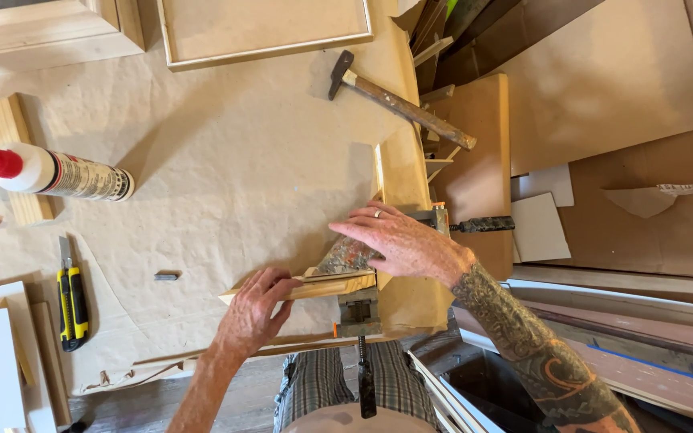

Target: Applying wood glue to small timber strips and securing them in a corner clamp to assemble a frame, using a speed square for alignment.

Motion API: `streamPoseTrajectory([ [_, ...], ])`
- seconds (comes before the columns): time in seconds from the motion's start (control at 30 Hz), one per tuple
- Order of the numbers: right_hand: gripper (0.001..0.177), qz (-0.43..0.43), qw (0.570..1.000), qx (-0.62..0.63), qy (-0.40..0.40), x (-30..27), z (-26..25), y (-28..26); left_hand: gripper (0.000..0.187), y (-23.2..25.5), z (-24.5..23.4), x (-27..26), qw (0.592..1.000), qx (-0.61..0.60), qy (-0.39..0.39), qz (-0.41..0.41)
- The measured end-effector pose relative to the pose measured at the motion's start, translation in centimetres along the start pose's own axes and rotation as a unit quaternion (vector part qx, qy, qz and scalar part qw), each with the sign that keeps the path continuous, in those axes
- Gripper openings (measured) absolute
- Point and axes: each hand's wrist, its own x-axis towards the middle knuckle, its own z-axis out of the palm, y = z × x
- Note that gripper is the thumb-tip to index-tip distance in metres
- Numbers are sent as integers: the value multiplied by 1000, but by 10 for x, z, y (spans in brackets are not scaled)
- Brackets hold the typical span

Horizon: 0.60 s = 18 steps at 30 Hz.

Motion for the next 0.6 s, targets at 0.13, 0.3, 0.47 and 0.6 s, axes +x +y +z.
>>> streamPoseTrajectory([
  [0.13,79,-75,985,64,141,-6,23,16,28,12,-11,7,990,-36,51,130],
  [0.3,80,-54,988,55,133,-9,33,15,48,18,26,8,982,68,40,174],
  [0.47,49,18,972,98,213,-55,13,-41,54,32,29,17,970,118,31,211],
  [0.6,25,270,792,304,455,-107,120,-104,71,42,35,30,957,99,67,265],
])
